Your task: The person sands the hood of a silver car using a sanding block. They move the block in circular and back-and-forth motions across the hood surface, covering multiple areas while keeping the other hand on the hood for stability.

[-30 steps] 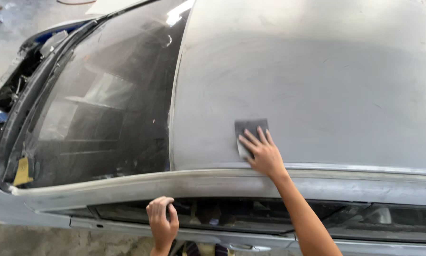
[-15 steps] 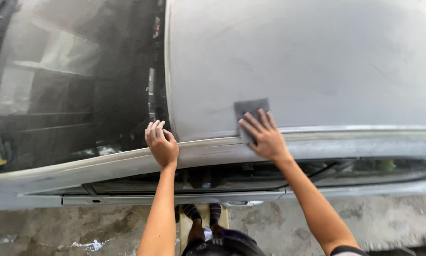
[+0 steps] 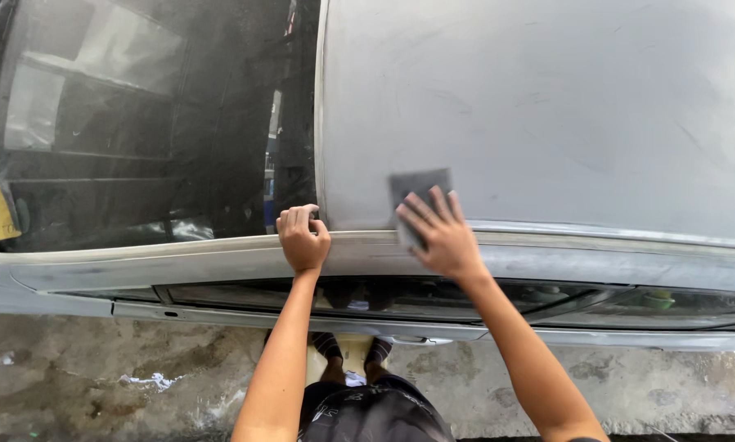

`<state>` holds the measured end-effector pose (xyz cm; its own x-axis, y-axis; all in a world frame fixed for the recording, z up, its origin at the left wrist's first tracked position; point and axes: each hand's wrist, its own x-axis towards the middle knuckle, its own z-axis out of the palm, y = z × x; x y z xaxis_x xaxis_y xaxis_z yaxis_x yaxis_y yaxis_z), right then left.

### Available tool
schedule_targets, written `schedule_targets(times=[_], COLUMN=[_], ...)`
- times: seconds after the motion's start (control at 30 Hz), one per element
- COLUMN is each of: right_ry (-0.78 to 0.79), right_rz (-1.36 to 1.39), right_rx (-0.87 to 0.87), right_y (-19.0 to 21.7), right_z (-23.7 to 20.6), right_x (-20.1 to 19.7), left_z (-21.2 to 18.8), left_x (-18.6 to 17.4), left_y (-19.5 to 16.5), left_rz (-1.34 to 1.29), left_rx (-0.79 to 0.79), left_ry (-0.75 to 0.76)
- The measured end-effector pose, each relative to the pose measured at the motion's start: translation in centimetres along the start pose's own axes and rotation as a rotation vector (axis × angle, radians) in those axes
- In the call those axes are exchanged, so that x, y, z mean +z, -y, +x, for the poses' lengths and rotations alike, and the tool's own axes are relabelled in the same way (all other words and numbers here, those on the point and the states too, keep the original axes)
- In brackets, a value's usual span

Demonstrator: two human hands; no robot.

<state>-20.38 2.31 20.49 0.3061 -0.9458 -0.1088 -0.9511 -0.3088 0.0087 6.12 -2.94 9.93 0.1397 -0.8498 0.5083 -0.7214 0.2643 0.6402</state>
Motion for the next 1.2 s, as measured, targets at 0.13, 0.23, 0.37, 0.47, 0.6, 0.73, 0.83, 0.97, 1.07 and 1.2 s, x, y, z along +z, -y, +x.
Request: schedule_targets(times=[0.13, 0.23, 0.37, 0.47, 0.6, 0.73, 0.83, 0.97, 1.07, 1.2], right_ry=[-0.234, -0.025, -0.113, -0.095, -0.281, -0.192, -0.136, -0.131, -0.248, -0.292], right_rz=[-0.027, -0.041, 0.056, -0.012, 0.004, 0.117, 0.097, 0.059, 0.026, 0.133], right_rx=[0.087, -0.110, -0.134, 0.005, 0.065, -0.173, -0.222, 0.084, 0.248, 0.055], right_y=[0.5, 6.0, 5.3, -0.4, -1.5, 3.7, 1.5, -9.8, -13.0, -4.9], right_z=[6.8, 9.3, 3.9, 0.8, 4.9, 6.5, 1.5, -4.0, -0.5, 7.1], right_x=[0.0, 1.8, 1.3, -1.5, -2.8, 0.2, 1.5, -0.6, -1.8, 0.1], left_z=[0.4, 0.8, 1.2, 1.5, 1.9, 1.8, 1.6, 1.6, 1.7, 1.8], left_x=[0.1, 0.1, 0.5, 1.0, 1.4, 1.4, 1.6, 2.0, 2.2, 2.5], left_y=[-0.1, -0.1, -0.3, -0.6, -1.4, -2.6, -3.3, -3.9, -3.9, -3.8], left_rz=[-0.009, -0.034, -0.011, 0.015, 0.047, 0.023, 0.038, 0.005, 0.019, 0.020], left_rx=[-0.023, -0.044, -0.073, -0.073, -0.078, -0.001, 0.059, 0.052, 0.031, 0.021], left_ry=[-0.014, -0.033, -0.025, -0.019, -0.024, 0.000, 0.016, 0.053, 0.030, 0.031])
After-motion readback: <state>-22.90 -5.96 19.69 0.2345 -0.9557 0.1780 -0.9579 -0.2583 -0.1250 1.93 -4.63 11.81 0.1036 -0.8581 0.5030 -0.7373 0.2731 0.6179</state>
